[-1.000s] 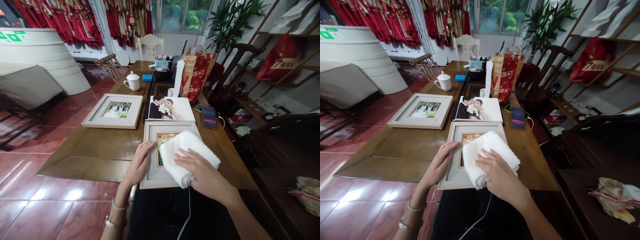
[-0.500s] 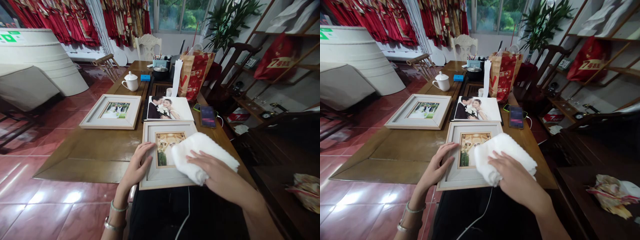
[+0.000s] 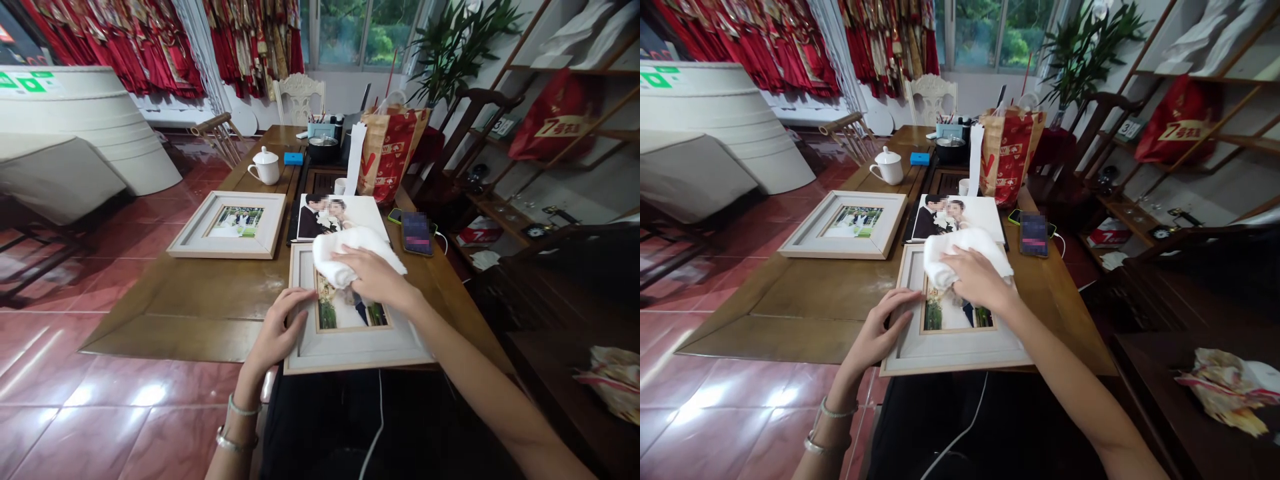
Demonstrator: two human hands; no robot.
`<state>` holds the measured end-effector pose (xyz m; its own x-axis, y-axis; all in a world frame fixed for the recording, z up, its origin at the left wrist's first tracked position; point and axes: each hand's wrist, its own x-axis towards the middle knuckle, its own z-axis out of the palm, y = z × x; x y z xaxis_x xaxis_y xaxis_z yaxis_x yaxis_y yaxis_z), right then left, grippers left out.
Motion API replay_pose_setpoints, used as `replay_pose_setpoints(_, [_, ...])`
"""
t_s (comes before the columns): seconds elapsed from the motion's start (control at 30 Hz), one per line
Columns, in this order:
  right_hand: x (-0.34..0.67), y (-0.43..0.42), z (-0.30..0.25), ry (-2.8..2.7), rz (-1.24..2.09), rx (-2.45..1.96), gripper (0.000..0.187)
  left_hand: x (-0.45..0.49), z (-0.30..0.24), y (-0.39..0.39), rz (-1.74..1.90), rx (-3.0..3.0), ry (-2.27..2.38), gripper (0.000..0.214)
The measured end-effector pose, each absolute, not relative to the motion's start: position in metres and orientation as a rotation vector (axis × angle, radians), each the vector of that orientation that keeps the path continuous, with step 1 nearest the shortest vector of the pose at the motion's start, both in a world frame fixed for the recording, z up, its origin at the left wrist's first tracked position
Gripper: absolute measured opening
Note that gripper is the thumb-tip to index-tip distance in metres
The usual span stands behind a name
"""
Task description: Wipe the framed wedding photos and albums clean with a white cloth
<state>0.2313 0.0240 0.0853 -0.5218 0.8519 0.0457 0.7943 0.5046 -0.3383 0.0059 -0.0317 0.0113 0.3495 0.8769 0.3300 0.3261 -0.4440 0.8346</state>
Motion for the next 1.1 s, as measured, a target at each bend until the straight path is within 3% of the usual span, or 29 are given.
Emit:
replay_pose_setpoints(0.2, [0.206, 0.024, 0.076, -2.733, 0.494, -1.098, 0.072, 0.005, 0.011, -0.032, 1.039, 1.97, 1.011, 0.03])
replay_pose_setpoints(0.53, [0.302, -0.011, 0.071, -2.472, 0.356, -1.752, 0.072, 0.006, 0.01, -0.03, 1.004, 1.976, 1.035, 0.033])
replay_pose_setpoints(0.73, [0.279, -0.014, 0.06, -2.365, 0.288, -1.793, 0.071, 0.007, 0.012, -0.03, 1.005, 1.983, 1.034, 0.032])
replay_pose_setpoints(1.1, [0.26, -0.097, 0.104, -2.638, 1.007, -1.219, 0.075, 0.007, 0.013, -0.03, 1.015, 2.042, 0.983, 0.038])
